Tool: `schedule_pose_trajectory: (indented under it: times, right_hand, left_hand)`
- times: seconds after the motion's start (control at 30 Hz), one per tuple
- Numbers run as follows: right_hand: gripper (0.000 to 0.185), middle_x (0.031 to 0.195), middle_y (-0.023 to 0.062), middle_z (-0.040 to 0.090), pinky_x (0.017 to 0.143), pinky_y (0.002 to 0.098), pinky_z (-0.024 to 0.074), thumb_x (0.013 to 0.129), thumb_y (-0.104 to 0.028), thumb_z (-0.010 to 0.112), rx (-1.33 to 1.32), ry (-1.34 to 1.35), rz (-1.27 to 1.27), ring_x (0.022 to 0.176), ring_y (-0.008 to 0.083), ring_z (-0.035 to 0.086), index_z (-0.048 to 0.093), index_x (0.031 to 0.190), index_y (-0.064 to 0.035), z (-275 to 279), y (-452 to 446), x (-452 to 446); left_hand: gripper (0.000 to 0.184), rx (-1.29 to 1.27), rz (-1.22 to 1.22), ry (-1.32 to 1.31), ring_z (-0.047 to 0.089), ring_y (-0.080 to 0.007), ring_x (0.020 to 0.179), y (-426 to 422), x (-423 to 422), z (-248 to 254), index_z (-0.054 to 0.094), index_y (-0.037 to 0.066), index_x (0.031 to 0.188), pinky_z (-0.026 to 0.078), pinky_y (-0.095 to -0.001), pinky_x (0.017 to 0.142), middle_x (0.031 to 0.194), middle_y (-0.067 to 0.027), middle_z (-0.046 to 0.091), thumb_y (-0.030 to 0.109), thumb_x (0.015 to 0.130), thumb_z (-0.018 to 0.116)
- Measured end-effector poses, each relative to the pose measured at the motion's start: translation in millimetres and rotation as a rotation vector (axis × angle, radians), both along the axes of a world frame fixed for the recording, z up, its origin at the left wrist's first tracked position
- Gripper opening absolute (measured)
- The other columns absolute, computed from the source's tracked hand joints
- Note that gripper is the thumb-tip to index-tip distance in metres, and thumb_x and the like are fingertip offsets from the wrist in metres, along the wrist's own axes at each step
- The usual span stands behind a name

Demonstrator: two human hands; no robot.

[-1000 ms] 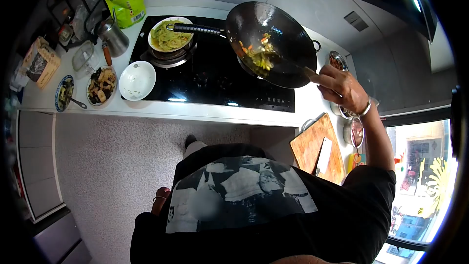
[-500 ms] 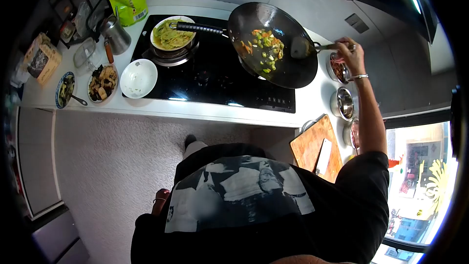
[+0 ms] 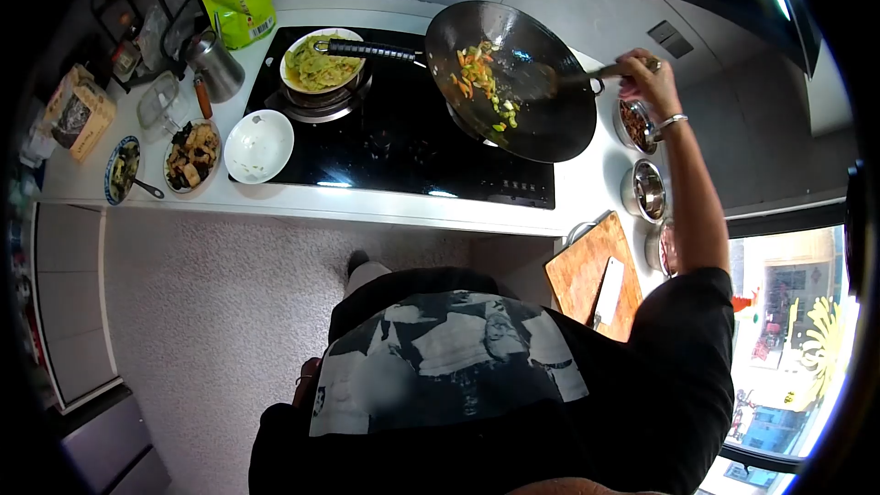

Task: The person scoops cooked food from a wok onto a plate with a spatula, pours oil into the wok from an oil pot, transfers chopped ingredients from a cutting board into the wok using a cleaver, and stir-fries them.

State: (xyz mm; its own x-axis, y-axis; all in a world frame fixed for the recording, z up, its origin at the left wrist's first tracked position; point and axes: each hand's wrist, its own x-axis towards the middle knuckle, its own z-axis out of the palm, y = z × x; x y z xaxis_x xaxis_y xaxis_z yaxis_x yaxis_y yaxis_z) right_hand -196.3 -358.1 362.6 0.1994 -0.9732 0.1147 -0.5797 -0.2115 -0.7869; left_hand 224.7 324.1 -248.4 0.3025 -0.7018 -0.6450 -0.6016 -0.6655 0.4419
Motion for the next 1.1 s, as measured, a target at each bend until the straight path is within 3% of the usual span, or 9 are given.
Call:
schedule_pose_trajectory:
  times: [0.07,0.1,0.23,0.37,0.57,0.67,0.77,0.93,1.1]
  right_hand:
    - [0.021,0.061,0.0047,0.058,0.036,0.0217,0.0438,0.083,-0.02,0.054,0.069,0.183,-0.09,0.041,0.0078,0.049,0.062,0.082,-0.0014,23.9,-7.9,-15.6]
    - [0.025,0.055,0.0036,0.054,0.032,0.0213,0.0371,0.082,-0.025,0.054,0.092,0.179,-0.082,0.038,0.0072,0.046,0.061,0.077,-0.0011,29.5,-10.3,-20.5]
    - [0.03,0.049,0.0018,0.048,0.031,0.0228,0.0323,0.083,-0.029,0.051,0.274,-0.004,-0.037,0.035,0.0068,0.039,0.062,0.077,-0.0015,8.5,-10.3,-19.7]
    - [0.03,0.06,0.0068,0.055,0.043,0.0245,0.0449,0.084,-0.025,0.05,0.343,-0.351,-0.176,0.042,0.0107,0.047,0.064,0.087,0.0011,-31.0,-4.2,14.8]
    - [0.033,0.064,0.0099,0.059,0.049,0.0266,0.0521,0.083,-0.025,0.051,0.381,-0.376,-0.151,0.046,0.0134,0.054,0.062,0.089,0.0054,-14.0,-5.3,-17.2]
    - [0.035,0.062,0.0107,0.057,0.042,0.0264,0.0489,0.085,-0.028,0.051,0.442,-0.219,-0.014,0.045,0.0139,0.054,0.061,0.09,0.0054,13.7,30.3,-10.8]
    - [0.036,0.064,0.0127,0.058,0.045,0.0287,0.0508,0.086,-0.03,0.053,0.479,-0.335,-0.061,0.045,0.0158,0.055,0.058,0.093,0.0048,-7.5,27.0,-5.2]
    - [0.029,0.073,0.0157,0.061,0.058,0.0392,0.0576,0.086,-0.024,0.054,0.304,-0.67,-0.169,0.056,0.0202,0.062,0.056,0.092,0.0049,-73.8,-8.5,29.2]
    - [0.029,0.074,0.0161,0.062,0.062,0.0396,0.0583,0.085,-0.023,0.058,0.226,-0.725,-0.259,0.058,0.0231,0.063,0.054,0.091,0.0052,-55.5,-10.7,19.0]
  left_hand:
    - [0.022,-0.001,0.001,0.0,0.055,-0.0276,0.061,-0.2,-1.0,-1.8,0.061,0.013,0.065,0.045,-0.0411,0.054,0.066,-0.0093,0.058,0.03,0.077,0.055]
    - [0.022,-0.003,0.003,0.001,0.055,-0.0277,0.061,-0.9,-1.4,-2.5,0.061,0.013,0.065,0.045,-0.0412,0.054,0.066,-0.0094,0.058,0.03,0.077,0.055]
    - [0.022,0.0,-0.002,0.002,0.056,-0.0279,0.062,-3.1,-0.5,-6.8,0.061,0.013,0.066,0.045,-0.0413,0.055,0.067,-0.0095,0.058,0.03,0.077,0.055]
    - [0.022,-0.007,-0.008,-0.001,0.056,-0.0281,0.062,-8.3,2.0,-5.6,0.061,0.013,0.066,0.045,-0.0414,0.056,0.067,-0.0096,0.058,0.031,0.077,0.054]
    - [0.022,-0.008,-0.007,0.003,0.056,-0.0285,0.064,-11.4,3.0,-4.4,0.062,0.013,0.067,0.045,-0.0416,0.057,0.068,-0.0097,0.059,0.031,0.077,0.054]
    - [0.022,-0.001,-0.001,0.001,0.056,-0.0286,0.064,-7.8,3.9,-6.7,0.062,0.013,0.067,0.045,-0.0417,0.057,0.069,-0.0098,0.059,0.031,0.077,0.054]
    - [0.022,0.002,-0.006,0.002,0.057,-0.0288,0.065,-12.4,6.7,-9.9,0.062,0.013,0.067,0.046,-0.0418,0.058,0.069,-0.0098,0.059,0.031,0.077,0.054]
    - [0.023,-0.006,-0.026,0.004,0.057,-0.0291,0.066,-22.3,12.4,-6.7,0.062,0.013,0.068,0.046,-0.042,0.059,0.07,-0.01,0.06,0.032,0.077,0.054]
    - [0.023,-0.01,-0.032,0.008,0.057,-0.0294,0.067,-26.3,17.5,-7.4,0.063,0.013,0.068,0.046,-0.0422,0.059,0.071,-0.0101,0.06,0.032,0.077,0.053]
